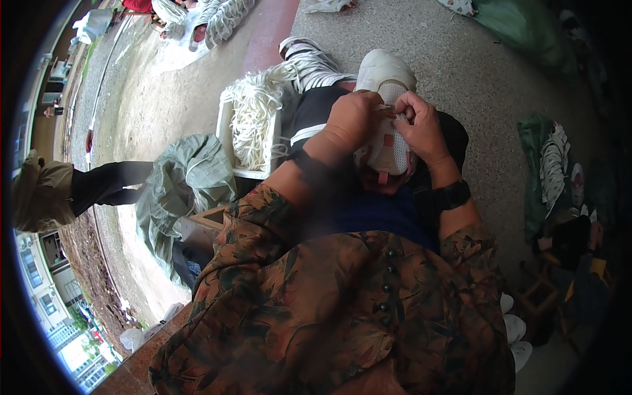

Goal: Lacing multiple pairs of white athletic shoes in a manufacturing environment.

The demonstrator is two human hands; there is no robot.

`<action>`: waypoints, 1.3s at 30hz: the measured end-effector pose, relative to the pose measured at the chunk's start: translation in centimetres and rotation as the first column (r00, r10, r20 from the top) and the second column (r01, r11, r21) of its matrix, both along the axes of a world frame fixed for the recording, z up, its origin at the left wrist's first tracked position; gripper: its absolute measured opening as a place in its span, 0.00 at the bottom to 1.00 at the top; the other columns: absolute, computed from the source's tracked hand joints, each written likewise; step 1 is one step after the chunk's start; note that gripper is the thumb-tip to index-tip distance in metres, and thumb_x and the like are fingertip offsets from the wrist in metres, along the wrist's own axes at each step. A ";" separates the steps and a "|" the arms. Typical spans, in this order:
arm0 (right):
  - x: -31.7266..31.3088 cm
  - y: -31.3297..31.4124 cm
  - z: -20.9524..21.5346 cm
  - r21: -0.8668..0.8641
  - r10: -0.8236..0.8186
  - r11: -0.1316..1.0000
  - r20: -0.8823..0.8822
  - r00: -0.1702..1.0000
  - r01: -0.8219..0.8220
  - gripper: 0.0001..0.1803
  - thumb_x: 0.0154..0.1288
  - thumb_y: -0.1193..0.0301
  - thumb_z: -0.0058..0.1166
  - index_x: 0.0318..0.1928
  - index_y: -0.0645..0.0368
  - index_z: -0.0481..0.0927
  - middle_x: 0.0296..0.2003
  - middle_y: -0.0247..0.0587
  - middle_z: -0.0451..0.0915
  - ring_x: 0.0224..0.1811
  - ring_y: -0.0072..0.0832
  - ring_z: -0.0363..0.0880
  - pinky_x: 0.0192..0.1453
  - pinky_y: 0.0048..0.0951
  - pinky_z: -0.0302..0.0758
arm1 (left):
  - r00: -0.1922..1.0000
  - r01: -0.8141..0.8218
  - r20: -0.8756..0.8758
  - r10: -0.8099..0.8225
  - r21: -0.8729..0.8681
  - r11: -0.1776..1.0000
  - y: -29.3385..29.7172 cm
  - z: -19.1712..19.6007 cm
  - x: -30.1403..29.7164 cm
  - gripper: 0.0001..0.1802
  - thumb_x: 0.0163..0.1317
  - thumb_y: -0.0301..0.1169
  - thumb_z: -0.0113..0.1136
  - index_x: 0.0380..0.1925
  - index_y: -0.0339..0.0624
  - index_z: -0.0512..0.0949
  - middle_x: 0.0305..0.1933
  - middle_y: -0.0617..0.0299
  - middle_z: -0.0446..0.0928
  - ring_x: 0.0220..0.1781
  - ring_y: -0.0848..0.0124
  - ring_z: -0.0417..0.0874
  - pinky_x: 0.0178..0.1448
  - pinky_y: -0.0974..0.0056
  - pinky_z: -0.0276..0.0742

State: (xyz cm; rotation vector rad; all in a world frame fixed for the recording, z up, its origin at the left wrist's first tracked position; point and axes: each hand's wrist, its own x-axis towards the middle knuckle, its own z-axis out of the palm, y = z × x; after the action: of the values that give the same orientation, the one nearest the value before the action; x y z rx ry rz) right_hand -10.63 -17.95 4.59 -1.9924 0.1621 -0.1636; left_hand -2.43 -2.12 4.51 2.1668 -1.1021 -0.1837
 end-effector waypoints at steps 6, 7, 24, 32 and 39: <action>-0.1 -0.1 -0.2 -0.047 -0.064 0.997 -0.016 0.998 0.064 0.10 0.51 0.77 0.60 0.33 0.58 0.73 0.20 0.32 0.71 0.22 0.22 0.67 0.28 0.27 0.66 | 0.960 0.108 -0.267 -0.089 0.058 0.992 0.4 1.0 2.5 0.13 0.54 0.34 0.63 0.35 0.36 0.81 0.34 0.49 0.82 0.36 0.56 0.84 0.40 0.61 0.77; -0.1 -0.2 -0.2 -0.054 -0.071 0.996 -0.036 0.997 0.069 0.10 0.51 0.77 0.60 0.33 0.58 0.73 0.20 0.32 0.71 0.22 0.22 0.67 0.28 0.27 0.66 | 0.850 0.119 -0.512 -0.125 -0.045 0.992 0.5 1.1 2.9 0.14 0.53 0.33 0.63 0.36 0.35 0.81 0.33 0.48 0.82 0.35 0.57 0.84 0.40 0.62 0.77; -0.5 1.1 -0.9 -0.110 -0.072 0.989 0.246 0.966 0.102 0.12 0.50 0.82 0.59 0.33 0.59 0.71 0.31 0.40 0.69 0.32 0.35 0.72 0.36 0.32 0.70 | 0.904 0.045 -0.414 -0.105 -0.152 0.987 0.6 -0.1 1.6 0.09 0.55 0.29 0.63 0.31 0.33 0.80 0.28 0.53 0.81 0.31 0.71 0.81 0.38 0.65 0.76; -0.4 1.0 -0.2 -0.207 -0.036 0.975 0.193 0.980 0.076 0.14 0.48 0.81 0.61 0.34 0.59 0.71 0.32 0.44 0.70 0.33 0.39 0.73 0.38 0.34 0.72 | 0.906 -0.273 -0.392 0.156 -0.263 0.926 0.2 -0.7 -1.3 0.10 0.55 0.31 0.62 0.30 0.33 0.80 0.28 0.51 0.79 0.31 0.64 0.83 0.37 0.62 0.77; -0.3 1.6 -0.7 -0.210 -0.122 0.961 0.252 0.960 0.177 0.14 0.48 0.80 0.62 0.33 0.60 0.70 0.31 0.44 0.70 0.34 0.40 0.72 0.38 0.36 0.70 | 0.906 -0.290 -0.389 0.169 -0.278 0.916 0.6 0.6 -1.2 0.10 0.57 0.30 0.59 0.34 0.33 0.79 0.30 0.47 0.80 0.35 0.64 0.83 0.40 0.63 0.77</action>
State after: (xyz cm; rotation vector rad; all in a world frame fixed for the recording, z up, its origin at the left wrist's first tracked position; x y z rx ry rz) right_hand -10.97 -16.35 3.88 -2.1721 0.1456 -0.5389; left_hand -3.68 -1.49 5.10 1.8480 -0.6089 -0.2539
